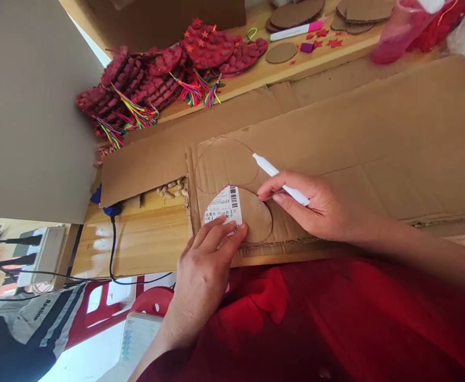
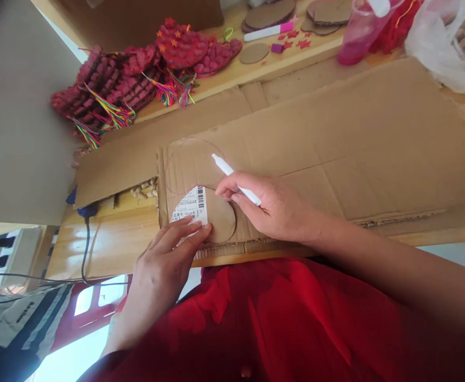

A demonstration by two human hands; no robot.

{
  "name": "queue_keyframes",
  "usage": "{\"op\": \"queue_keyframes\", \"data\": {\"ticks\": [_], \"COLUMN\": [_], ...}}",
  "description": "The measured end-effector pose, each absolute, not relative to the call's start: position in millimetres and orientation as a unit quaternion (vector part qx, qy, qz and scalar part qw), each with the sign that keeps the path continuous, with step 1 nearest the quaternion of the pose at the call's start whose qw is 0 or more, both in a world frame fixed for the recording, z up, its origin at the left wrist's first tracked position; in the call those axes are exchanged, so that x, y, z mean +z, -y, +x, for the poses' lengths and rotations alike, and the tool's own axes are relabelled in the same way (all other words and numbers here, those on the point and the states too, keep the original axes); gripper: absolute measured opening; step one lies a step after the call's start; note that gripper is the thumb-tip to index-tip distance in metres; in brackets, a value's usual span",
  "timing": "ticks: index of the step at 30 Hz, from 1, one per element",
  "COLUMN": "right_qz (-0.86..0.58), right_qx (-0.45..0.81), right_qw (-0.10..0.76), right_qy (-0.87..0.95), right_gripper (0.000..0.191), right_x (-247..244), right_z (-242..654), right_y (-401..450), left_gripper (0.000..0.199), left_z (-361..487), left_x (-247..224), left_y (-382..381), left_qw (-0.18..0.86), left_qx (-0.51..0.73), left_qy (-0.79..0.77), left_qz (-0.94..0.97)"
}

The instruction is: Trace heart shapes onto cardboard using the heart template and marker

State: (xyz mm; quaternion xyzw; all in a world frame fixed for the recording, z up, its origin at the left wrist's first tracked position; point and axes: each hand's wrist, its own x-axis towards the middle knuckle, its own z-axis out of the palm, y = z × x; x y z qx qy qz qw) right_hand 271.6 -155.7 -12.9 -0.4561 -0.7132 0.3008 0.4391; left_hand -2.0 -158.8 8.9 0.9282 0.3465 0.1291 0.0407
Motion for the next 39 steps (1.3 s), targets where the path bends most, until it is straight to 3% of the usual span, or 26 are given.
{"op": "queue_keyframes", "data": {"ticks": [11,39], "right_qz": [-0.461,-0.467], "right_qx": [0.317,0.329], "right_qw": [0.435,0.421], "right_qy": [0.705,0.705], "right_gripper": [0.022,0.023], "right_x": [-13,-14], "right_z": [272,273], "right_y": [158,157], "left_gripper": [0.047,0.052], "left_z": [-9,-12], "left_x": [-13,-9], "left_y": [155,155], "left_qw": [0.085,0.084], "left_qx": [0.195,0.168], "left_qy": [-0.362,-0.364], "left_qz": [0.907,0.912]}}
